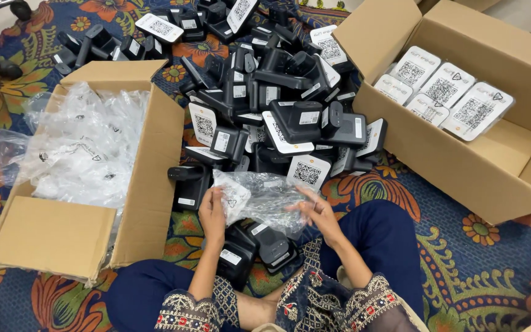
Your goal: The person bags electronic devices with QR codes and places them into cardboard boxes.
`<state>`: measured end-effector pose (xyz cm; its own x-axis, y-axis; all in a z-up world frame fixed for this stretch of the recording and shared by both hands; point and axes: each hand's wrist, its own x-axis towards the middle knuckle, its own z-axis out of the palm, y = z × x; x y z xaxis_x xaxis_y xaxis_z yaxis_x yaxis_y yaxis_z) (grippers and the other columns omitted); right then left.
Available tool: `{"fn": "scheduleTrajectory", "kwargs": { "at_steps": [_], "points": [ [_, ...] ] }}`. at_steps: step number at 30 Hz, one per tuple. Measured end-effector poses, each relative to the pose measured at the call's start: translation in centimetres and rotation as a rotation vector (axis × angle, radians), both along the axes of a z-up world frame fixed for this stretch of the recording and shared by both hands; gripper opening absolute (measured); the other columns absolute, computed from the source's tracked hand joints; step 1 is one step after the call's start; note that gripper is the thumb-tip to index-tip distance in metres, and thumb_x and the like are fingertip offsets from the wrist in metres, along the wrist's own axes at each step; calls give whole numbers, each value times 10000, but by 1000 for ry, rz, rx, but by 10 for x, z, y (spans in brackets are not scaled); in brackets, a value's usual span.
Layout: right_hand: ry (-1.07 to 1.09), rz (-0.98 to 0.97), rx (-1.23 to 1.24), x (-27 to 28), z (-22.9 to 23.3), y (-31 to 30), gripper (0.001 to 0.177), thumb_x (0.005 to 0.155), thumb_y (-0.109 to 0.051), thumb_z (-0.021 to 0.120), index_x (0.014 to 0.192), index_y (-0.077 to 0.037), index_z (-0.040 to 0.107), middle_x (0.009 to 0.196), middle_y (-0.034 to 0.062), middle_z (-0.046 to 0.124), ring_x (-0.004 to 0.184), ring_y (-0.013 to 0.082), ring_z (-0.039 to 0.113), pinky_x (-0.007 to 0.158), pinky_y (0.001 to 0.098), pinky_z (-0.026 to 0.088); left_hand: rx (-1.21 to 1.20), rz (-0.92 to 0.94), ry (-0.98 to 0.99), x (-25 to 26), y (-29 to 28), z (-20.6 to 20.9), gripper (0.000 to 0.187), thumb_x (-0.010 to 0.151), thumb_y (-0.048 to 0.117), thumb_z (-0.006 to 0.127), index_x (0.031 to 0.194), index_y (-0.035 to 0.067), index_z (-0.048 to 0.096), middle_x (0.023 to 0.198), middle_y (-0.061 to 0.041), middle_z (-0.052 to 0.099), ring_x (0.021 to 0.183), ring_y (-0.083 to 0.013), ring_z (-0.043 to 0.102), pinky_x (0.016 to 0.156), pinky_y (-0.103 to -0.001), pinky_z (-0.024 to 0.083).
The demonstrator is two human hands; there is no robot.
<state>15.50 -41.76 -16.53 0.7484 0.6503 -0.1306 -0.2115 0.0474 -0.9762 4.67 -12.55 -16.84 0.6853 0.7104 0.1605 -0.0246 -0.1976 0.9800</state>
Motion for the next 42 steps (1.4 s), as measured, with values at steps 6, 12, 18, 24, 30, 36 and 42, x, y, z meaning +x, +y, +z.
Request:
{"fn": "scheduleTrajectory", "kwargs": {
  "at_steps": [6,12,18,24,30,36,42],
  "points": [
    [14,64,116,-20,41,13,862,882,-134,760,1599,-107,283,1442,180,646,1157,212,722,1012,369,562,-301,-125,107,2,-22,21,299,1062,291,558,1182,49,687,849,22,604,623,-62,446,508,-246,346],
    [238,160,120,-16,52,18,1202,762,67,692,1621,-316,-56,1465,208,571,828,265,764,690,358,657,41,-122,123,0,-21,23,268,1040,271,600,1192,58,662,860,-14,667,727,-78,558,619,-261,460],
    [230,216,80,-7,76,2,1174,788,124,649,1644,-324,-19,1517,208,505,805,247,746,605,324,616,280,66,158,1,-16,45,290,994,244,670,1196,36,665,931,-67,700,762,-161,594,636,-320,500],
    [264,145,48,-3,65,4,1158,797,19,707,1635,-334,-11,1532,228,498,865,256,746,669,359,638,515,203,170,-3,-27,68,446,928,224,759,1292,15,611,1159,-147,629,926,-268,612,808,-392,497],
    [138,79,19,-10,29,9,976,897,-162,720,1638,-259,92,1577,155,434,1153,246,681,904,401,633,863,-10,45,-10,-74,92,422,958,162,720,1312,-3,558,1357,-213,533,1213,-395,577,990,-465,491],
    [221,-22,150,6,-14,-4,624,1056,-385,462,1616,-149,320,1478,156,594,1159,244,680,932,352,595,764,-292,99,8,-170,85,429,889,209,751,1234,12,589,1312,-216,567,1172,-391,605,941,-450,523],
    [-581,-175,-488,1,52,-14,287,1099,-261,560,1314,-108,675,1216,124,759,1140,278,742,959,371,569,895,-175,283,39,-187,67,444,772,160,719,1151,-23,581,1160,-210,581,1070,-416,598,885,-491,500]
  ]
}}
